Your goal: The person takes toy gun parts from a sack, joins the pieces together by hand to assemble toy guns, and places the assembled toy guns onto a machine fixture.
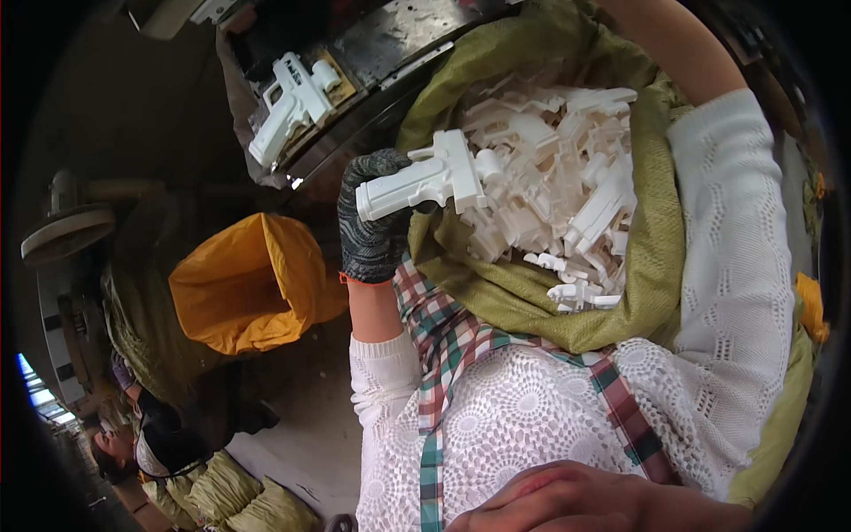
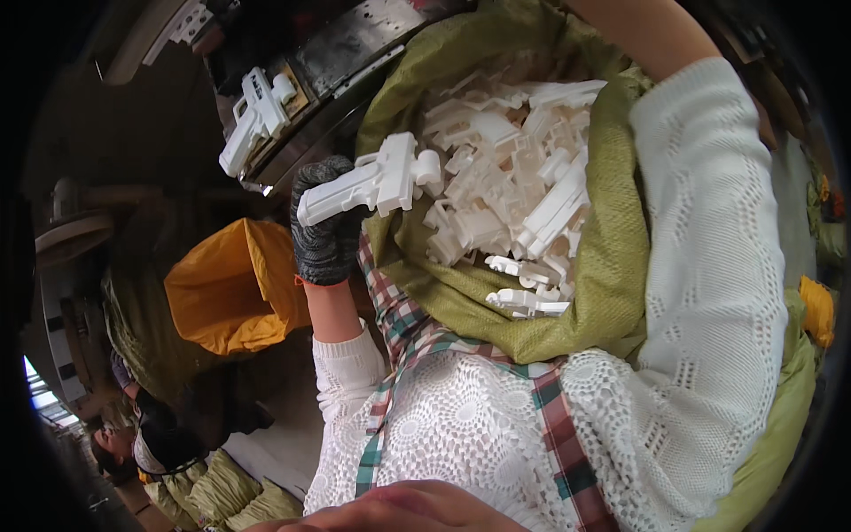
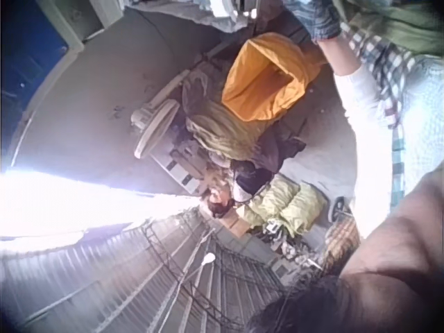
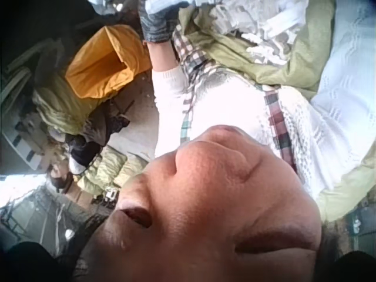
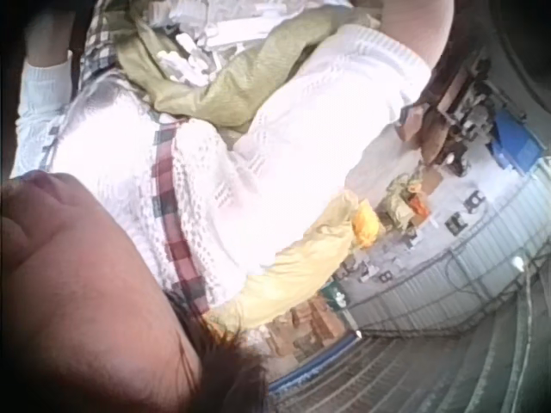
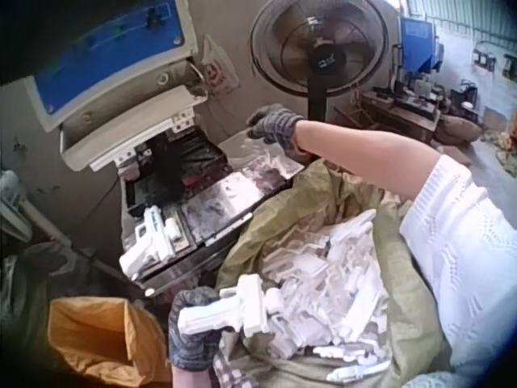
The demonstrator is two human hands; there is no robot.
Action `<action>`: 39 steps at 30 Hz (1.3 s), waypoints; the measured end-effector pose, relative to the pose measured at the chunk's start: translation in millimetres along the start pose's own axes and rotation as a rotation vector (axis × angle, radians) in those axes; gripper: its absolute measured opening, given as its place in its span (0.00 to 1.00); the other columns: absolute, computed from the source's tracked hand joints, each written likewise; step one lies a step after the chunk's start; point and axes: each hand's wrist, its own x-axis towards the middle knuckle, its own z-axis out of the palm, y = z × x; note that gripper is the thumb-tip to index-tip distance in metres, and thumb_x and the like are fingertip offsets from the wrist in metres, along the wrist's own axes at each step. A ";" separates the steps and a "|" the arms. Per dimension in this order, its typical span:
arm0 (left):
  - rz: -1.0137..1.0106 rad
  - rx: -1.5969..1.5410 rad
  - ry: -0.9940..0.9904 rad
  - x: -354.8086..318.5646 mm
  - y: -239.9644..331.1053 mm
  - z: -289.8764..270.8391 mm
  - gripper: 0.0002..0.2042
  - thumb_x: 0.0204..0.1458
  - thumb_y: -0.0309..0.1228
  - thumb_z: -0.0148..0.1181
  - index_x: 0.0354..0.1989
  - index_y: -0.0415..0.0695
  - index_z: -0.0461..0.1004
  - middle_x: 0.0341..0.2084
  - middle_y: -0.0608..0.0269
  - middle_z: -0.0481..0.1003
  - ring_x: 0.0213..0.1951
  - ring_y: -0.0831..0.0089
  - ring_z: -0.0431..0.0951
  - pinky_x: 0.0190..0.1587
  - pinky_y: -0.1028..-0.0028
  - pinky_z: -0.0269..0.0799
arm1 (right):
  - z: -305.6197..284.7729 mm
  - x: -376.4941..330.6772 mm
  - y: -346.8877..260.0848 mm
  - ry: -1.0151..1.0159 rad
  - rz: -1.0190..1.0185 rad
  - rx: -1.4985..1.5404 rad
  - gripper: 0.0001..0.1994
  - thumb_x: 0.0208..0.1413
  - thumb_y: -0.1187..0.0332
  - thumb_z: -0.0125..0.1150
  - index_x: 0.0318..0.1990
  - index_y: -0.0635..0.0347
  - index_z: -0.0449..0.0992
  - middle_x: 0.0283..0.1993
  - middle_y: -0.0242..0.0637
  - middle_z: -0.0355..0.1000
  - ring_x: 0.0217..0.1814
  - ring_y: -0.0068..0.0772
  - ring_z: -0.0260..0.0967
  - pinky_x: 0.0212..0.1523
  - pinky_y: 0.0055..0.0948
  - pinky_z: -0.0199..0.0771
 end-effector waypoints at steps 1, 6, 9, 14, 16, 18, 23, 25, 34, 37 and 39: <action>-0.006 -0.002 0.007 -2.3 -4.1 -3.5 0.17 0.41 0.27 0.66 0.39 0.41 0.67 0.41 0.54 0.69 0.41 0.64 0.74 0.39 0.69 0.75 | -7.0 -32.6 -7.2 -0.094 -0.023 0.222 0.07 0.44 0.75 0.64 0.33 0.63 0.77 0.26 0.36 0.74 0.26 0.27 0.69 0.25 0.26 0.70; 0.324 0.275 0.012 -9.3 -13.7 -9.6 0.12 0.46 0.27 0.60 0.37 0.40 0.66 0.39 0.54 0.69 0.43 0.63 0.71 0.50 0.66 0.68 | -22.3 -163.9 -67.2 -0.501 -0.169 0.187 0.09 0.43 0.78 0.64 0.35 0.63 0.75 0.28 0.35 0.74 0.29 0.25 0.70 0.32 0.25 0.73; 0.415 0.331 -0.015 -14.6 -13.0 -1.7 0.10 0.45 0.26 0.60 0.34 0.41 0.66 0.38 0.53 0.68 0.44 0.63 0.69 0.50 0.66 0.67 | -7.6 -215.8 -74.0 -0.676 -0.308 -0.147 0.19 0.39 0.72 0.68 0.42 0.63 0.71 0.39 0.40 0.71 0.42 0.33 0.68 0.43 0.30 0.70; 0.453 0.341 -0.070 -17.4 -13.8 4.4 0.09 0.44 0.23 0.59 0.29 0.42 0.64 0.37 0.53 0.68 0.40 0.64 0.70 0.47 0.65 0.68 | 29.0 -241.6 -46.3 -0.680 -0.612 -0.359 0.29 0.37 0.61 0.68 0.49 0.64 0.68 0.42 0.50 0.71 0.45 0.50 0.69 0.46 0.38 0.69; 0.448 0.352 -0.050 -20.9 -13.4 1.4 0.11 0.39 0.23 0.62 0.31 0.42 0.66 0.37 0.54 0.69 0.41 0.65 0.69 0.48 0.65 0.67 | 34.3 -240.5 -45.9 -0.703 -0.592 -0.253 0.27 0.38 0.61 0.67 0.47 0.62 0.69 0.39 0.49 0.71 0.43 0.49 0.70 0.45 0.38 0.70; 0.449 0.343 -0.048 -19.3 -13.6 8.8 0.14 0.35 0.22 0.65 0.32 0.42 0.68 0.37 0.55 0.70 0.42 0.65 0.69 0.49 0.66 0.65 | 27.7 -239.3 -49.5 -0.708 -0.584 -0.272 0.25 0.38 0.62 0.66 0.46 0.61 0.69 0.38 0.49 0.71 0.42 0.49 0.70 0.44 0.38 0.70; 0.368 0.446 0.285 -26.0 -8.8 10.8 0.17 0.47 0.14 0.54 0.47 0.38 0.68 0.48 0.57 0.69 0.46 0.69 0.71 0.47 0.71 0.70 | -13.8 -200.9 -51.7 -0.681 -0.402 -0.122 0.19 0.36 0.67 0.70 0.38 0.61 0.71 0.34 0.39 0.71 0.37 0.39 0.70 0.41 0.31 0.71; 0.322 0.392 0.291 -25.7 -10.6 -4.2 0.16 0.50 0.14 0.50 0.49 0.38 0.66 0.43 0.56 0.72 0.40 0.70 0.74 0.45 0.70 0.73 | -47.4 -165.5 -36.5 -0.362 -0.595 -0.380 0.20 0.36 0.63 0.70 0.38 0.59 0.72 0.35 0.40 0.72 0.36 0.39 0.71 0.40 0.30 0.72; 0.114 0.468 0.295 -33.9 -15.9 -8.7 0.14 0.53 0.20 0.51 0.49 0.38 0.67 0.38 0.59 0.73 0.38 0.72 0.74 0.43 0.72 0.72 | -37.5 2.7 -5.4 0.056 -0.170 -0.756 0.19 0.35 0.59 0.67 0.37 0.58 0.76 0.35 0.45 0.75 0.36 0.47 0.72 0.36 0.35 0.72; 0.019 0.457 0.434 -44.1 -12.4 -18.2 0.12 0.53 0.21 0.51 0.47 0.37 0.68 0.38 0.58 0.73 0.38 0.73 0.74 0.43 0.73 0.73 | -19.7 -51.1 -23.7 -0.456 -0.428 -1.119 0.17 0.41 0.61 0.65 0.38 0.60 0.75 0.33 0.44 0.74 0.34 0.46 0.72 0.35 0.36 0.72; -0.006 0.470 0.482 -44.7 -16.2 -24.2 0.11 0.53 0.21 0.52 0.46 0.37 0.69 0.36 0.59 0.74 0.37 0.73 0.74 0.42 0.74 0.73 | 11.0 -101.7 -22.1 -0.759 -0.426 -1.202 0.19 0.39 0.61 0.67 0.39 0.60 0.74 0.35 0.43 0.74 0.35 0.45 0.72 0.37 0.35 0.72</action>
